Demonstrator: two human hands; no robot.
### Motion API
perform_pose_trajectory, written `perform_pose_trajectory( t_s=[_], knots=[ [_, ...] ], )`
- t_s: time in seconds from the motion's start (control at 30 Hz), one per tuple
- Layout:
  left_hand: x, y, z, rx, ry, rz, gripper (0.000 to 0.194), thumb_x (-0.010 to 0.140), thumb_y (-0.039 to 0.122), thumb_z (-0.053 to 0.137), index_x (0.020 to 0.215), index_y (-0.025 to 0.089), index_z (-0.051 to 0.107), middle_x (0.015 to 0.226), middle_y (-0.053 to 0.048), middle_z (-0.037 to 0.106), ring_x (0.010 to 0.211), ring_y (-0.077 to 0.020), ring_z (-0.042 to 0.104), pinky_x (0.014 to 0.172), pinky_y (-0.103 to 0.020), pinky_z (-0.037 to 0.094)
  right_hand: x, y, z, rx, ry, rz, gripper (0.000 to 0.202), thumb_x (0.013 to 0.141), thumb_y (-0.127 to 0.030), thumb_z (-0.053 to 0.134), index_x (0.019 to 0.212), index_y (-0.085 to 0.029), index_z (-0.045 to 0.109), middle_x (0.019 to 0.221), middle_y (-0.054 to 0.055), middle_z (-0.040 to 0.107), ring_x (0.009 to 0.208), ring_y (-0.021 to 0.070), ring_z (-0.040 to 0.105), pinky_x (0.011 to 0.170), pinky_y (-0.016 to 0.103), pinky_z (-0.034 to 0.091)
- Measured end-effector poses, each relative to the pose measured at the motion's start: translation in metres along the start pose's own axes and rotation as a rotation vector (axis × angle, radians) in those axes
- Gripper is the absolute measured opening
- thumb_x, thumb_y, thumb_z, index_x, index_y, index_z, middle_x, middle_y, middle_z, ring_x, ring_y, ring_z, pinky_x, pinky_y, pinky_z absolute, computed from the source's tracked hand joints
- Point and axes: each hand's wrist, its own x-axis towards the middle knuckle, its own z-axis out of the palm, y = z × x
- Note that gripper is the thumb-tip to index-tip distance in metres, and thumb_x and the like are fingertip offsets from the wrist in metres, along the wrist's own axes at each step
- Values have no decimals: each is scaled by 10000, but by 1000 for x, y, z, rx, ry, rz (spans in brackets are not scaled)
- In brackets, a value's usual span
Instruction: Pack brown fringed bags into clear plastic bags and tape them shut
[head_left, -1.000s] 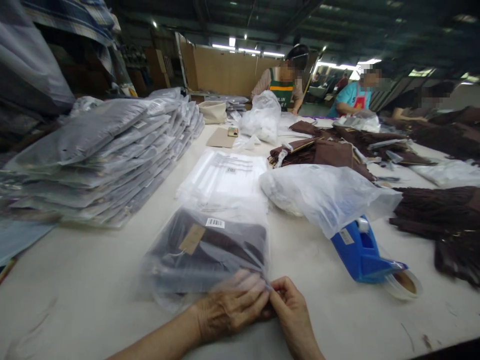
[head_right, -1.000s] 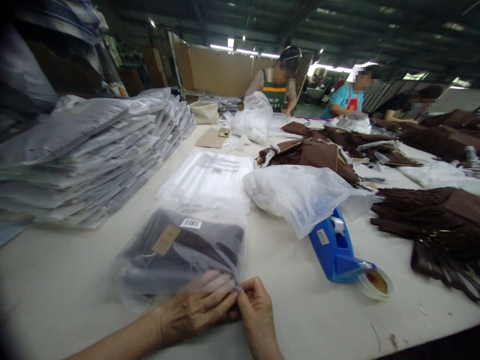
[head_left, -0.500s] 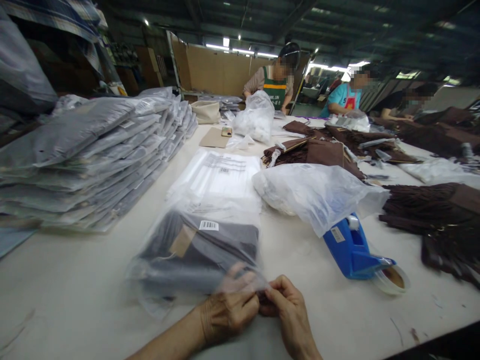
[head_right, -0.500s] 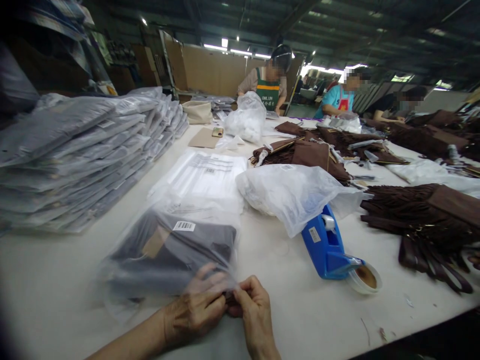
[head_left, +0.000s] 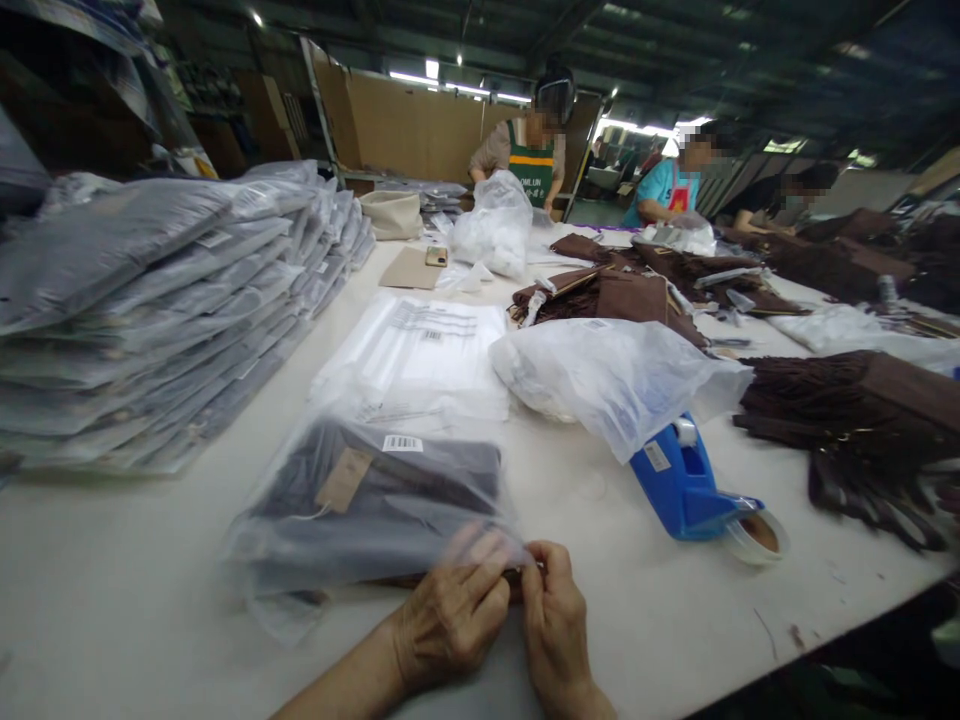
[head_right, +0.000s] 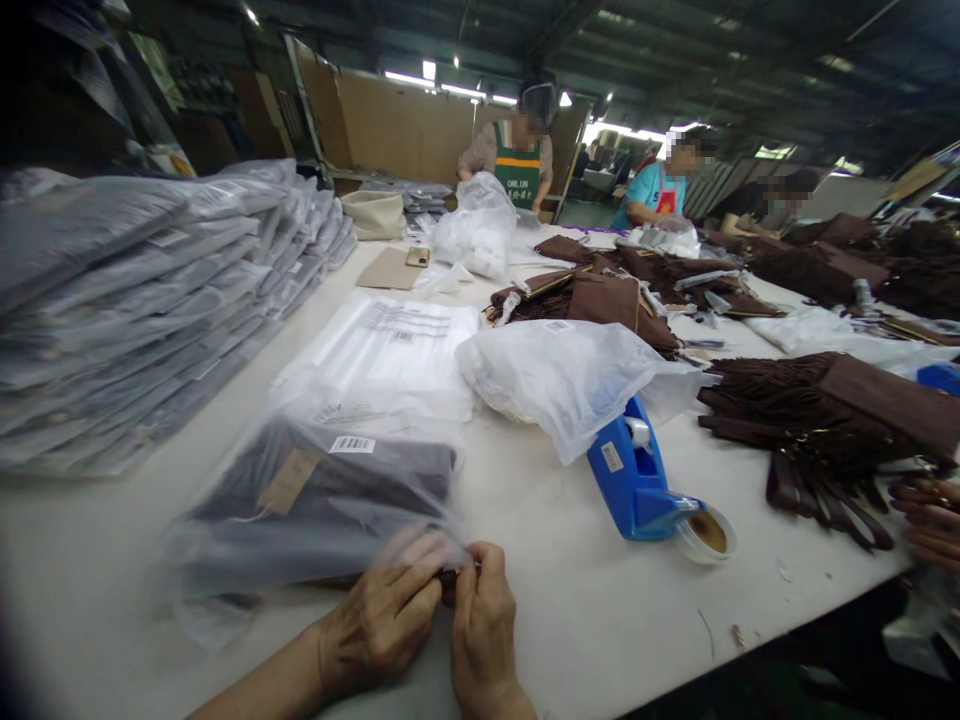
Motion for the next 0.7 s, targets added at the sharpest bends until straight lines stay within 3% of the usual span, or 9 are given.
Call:
perform_pose_trajectory(
  t_s=[0.23,0.47,0.6,0.7],
  knots=[
    [-2,-1,1,16,-42,40,282,863,36,325,882,50,606,1055,-209,630,1157,-326,509,917,-536,492,0,-15,0,-59,43,-8,198,874,-324,335,900,-196,483,677,11,631,564,145,603,525,236,486],
    [0,0,-3,48,-31,-10,253,843,39,371,974,31,588,1012,-189,658,1145,-299,529,931,-512,500,4,-17,-4,-56,-20,-30,169,860,-253,318,903,-200,472,581,-32,586,461,129,580,469,211,483],
    [-3,-1,6,47,-63,-96,282,839,65,384,1034,25,584,1051,-193,639,1188,-302,487,984,-513,451,-5,-9,-6,-213,30,-159,158,848,-217,352,920,-199,491,635,-6,611,477,134,577,452,219,453],
    [-9,-6,21,26,-35,-110,255,860,101,394,989,55,609,1075,-173,631,1173,-286,492,1024,-491,404,-19,1,-5,-258,-2,-257,162,860,-224,358,903,-209,513,647,-2,609,521,136,580,509,226,457]
  ],
)
